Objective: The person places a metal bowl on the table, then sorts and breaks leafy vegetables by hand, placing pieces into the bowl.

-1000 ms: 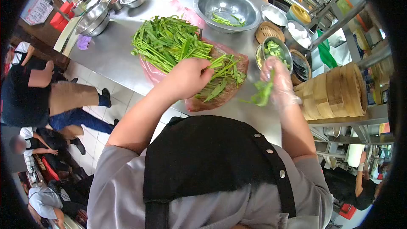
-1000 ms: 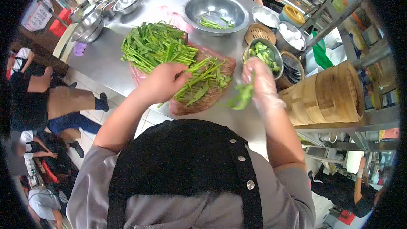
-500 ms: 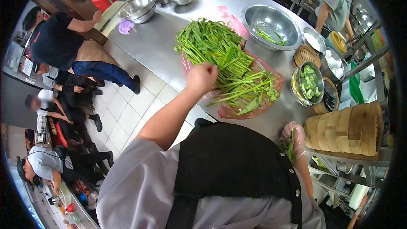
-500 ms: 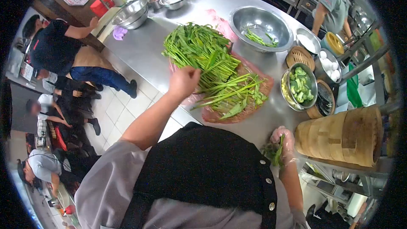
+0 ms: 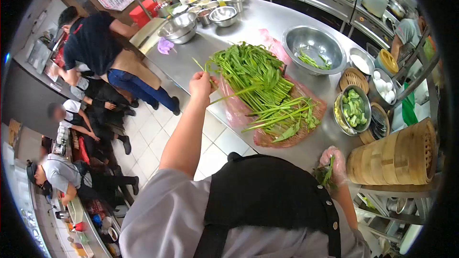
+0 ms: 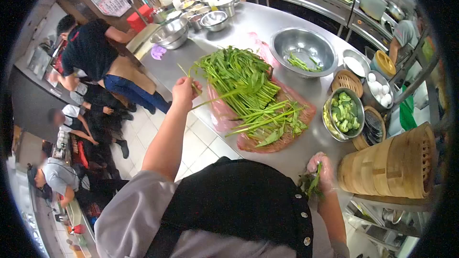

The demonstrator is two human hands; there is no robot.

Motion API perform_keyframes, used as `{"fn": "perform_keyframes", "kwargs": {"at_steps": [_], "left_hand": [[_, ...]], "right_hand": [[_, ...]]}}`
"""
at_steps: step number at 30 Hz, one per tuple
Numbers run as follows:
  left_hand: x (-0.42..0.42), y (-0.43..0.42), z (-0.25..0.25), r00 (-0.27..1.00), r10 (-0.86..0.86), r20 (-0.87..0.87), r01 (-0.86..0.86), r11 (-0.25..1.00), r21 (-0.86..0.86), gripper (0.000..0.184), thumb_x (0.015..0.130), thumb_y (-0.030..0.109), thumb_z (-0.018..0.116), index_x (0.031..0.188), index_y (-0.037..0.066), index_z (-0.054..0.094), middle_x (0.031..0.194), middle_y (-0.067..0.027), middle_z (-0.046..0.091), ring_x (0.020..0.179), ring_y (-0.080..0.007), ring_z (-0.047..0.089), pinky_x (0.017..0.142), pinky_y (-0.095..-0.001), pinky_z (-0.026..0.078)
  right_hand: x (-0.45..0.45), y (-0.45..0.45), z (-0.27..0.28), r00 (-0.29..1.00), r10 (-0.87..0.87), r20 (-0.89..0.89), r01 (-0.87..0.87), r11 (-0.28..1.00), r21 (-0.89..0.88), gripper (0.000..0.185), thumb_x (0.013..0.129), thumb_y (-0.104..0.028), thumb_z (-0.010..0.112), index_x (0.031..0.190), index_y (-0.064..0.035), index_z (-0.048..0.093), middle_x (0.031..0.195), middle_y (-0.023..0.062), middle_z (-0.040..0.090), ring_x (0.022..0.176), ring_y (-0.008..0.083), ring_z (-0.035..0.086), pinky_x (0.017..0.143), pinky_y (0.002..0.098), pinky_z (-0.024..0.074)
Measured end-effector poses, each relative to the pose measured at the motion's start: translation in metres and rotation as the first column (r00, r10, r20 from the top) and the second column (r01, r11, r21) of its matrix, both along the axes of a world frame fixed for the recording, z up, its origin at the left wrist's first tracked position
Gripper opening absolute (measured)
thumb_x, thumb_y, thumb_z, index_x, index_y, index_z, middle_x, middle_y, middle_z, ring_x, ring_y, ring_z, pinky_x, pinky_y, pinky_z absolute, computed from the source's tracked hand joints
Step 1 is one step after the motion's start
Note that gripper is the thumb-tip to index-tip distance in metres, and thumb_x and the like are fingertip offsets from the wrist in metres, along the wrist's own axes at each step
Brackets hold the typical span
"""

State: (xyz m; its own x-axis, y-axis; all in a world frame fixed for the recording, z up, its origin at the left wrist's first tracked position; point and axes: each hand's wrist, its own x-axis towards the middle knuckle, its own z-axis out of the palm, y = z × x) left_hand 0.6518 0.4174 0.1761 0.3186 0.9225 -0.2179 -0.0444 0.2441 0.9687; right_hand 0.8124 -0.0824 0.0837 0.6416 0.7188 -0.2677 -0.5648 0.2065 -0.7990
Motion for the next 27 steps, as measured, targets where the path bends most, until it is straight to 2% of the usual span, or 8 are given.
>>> {"fn": "perform_keyframes", "kwargs": {"at_steps": [7, 10, 15, 19, 20, 23, 24, 27], "left_hand": [[-0.019, -0.023, 0.079, 0.997, -0.046, -0.069, 0.072, 0.9, 0.429, 0.012, 0.101, 0.018, 0.062, 0.104, 0.006, 0.06, 0.073, -0.0004, 0.056, 0.057, -0.0109, 0.056, 0.05, -0.0252, 0.047], [0.001, -0.033, 0.082, 0.976, -0.208, 0.057, 0.159, 0.871, 0.464, 0.011, 0.101, 0.018, 0.061, 0.103, 0.007, 0.06, 0.069, 0.0006, 0.054, 0.054, -0.01, 0.052, 0.047, -0.0249, 0.041], [0.05, -0.067, 0.098, 0.993, -0.115, 0.029, 0.087, 0.876, 0.474, 0.009, 0.1, 0.017, 0.06, 0.1, 0.008, 0.058, 0.067, 0.0015, 0.051, 0.052, -0.01, 0.047, 0.047, -0.0275, 0.037], [0.078, -0.081, 0.122, 0.939, -0.237, 0.248, 0.116, 0.9, 0.42, 0.014, 0.1, 0.016, 0.06, 0.092, 0.005, 0.056, 0.064, -0.0009, 0.053, 0.05, -0.0114, 0.048, 0.045, -0.0272, 0.039], [0.085, -0.084, 0.121, 0.922, -0.205, 0.328, 0.062, 0.916, 0.397, 0.014, 0.099, 0.014, 0.06, 0.089, 0.006, 0.054, 0.065, -0.0025, 0.055, 0.052, -0.0132, 0.051, 0.048, -0.0274, 0.042], [0.105, -0.077, 0.054, 0.962, -0.202, 0.186, 0.124, 0.925, 0.359, 0.009, 0.095, 0.013, 0.061, 0.091, 0.006, 0.056, 0.073, -0.0059, 0.061, 0.055, -0.0132, 0.052, 0.051, -0.0306, 0.041], [0.104, -0.069, 0.019, 0.963, -0.267, 0.024, 0.245, 0.914, 0.324, 0.007, 0.097, 0.012, 0.061, 0.097, 0.005, 0.058, 0.081, -0.0088, 0.066, 0.063, -0.0148, 0.06, 0.055, -0.0295, 0.045], [0.096, -0.084, -0.013, 0.958, -0.286, -0.002, 0.282, 0.944, 0.171, 0.011, 0.1, 0.015, 0.061, 0.104, 0.005, 0.06, 0.084, -0.0073, 0.066, 0.071, -0.0156, 0.064, 0.06, -0.028, 0.049]], "right_hand": [[0.0, -0.001, 0.007, 0.991, 0.0, -0.137, 0.002, 1.0, 0.011, 0.02, 0.091, -0.026, 0.052, 0.076, -0.0148, 0.044, 0.063, 0.0022, 0.041, 0.057, 0.0163, 0.039, 0.055, 0.0317, 0.0321], [0.008, -0.005, 0.001, 0.986, 0.083, -0.146, -0.08, 0.996, 0.028, 0.022, 0.091, -0.026, 0.052, 0.076, -0.0144, 0.044, 0.063, 0.0027, 0.043, 0.057, 0.0172, 0.041, 0.055, 0.032, 0.0341], [0.017, -0.009, -0.014, 0.986, 0.16, -0.043, -0.159, 0.987, 0.031, 0.021, 0.094, -0.024, 0.049, 0.076, -0.0132, 0.043, 0.064, 0.0035, 0.045, 0.058, 0.0178, 0.043, 0.057, 0.0328, 0.0367], [0.018, -0.011, -0.016, 0.987, 0.154, -0.048, -0.152, 0.987, 0.049, 0.021, 0.095, -0.023, 0.048, 0.077, -0.0124, 0.043, 0.066, 0.0043, 0.046, 0.061, 0.0186, 0.044, 0.06, 0.0334, 0.0381], [0.019, -0.012, -0.017, 0.984, 0.16, -0.073, -0.155, 0.985, 0.077, 0.021, 0.095, -0.023, 0.048, 0.078, -0.0117, 0.045, 0.068, 0.0045, 0.047, 0.064, 0.019, 0.045, 0.062, 0.0334, 0.0385], [0.006, -0.006, -0.002, 0.998, 0.05, -0.032, -0.05, 0.999, -0.018, 0.021, 0.091, -0.022, 0.049, 0.074, -0.0122, 0.042, 0.065, 0.0034, 0.043, 0.059, 0.0169, 0.042, 0.056, 0.0327, 0.0357], [0.009, -0.01, -0.003, 0.994, 0.101, -0.038, -0.1, 0.995, 0.011, 0.02, 0.094, -0.023, 0.049, 0.08, -0.0092, 0.047, 0.069, 0.0039, 0.047, 0.065, 0.0181, 0.045, 0.063, 0.0331, 0.0378], [0.003, -0.005, 0.019, 0.975, 0.075, 0.21, -0.023, 0.97, -0.242, 0.02, 0.093, -0.023, 0.05, 0.08, -0.0084, 0.049, 0.07, 0.0039, 0.049, 0.066, 0.017, 0.046, 0.062, 0.0314, 0.0374]]}}
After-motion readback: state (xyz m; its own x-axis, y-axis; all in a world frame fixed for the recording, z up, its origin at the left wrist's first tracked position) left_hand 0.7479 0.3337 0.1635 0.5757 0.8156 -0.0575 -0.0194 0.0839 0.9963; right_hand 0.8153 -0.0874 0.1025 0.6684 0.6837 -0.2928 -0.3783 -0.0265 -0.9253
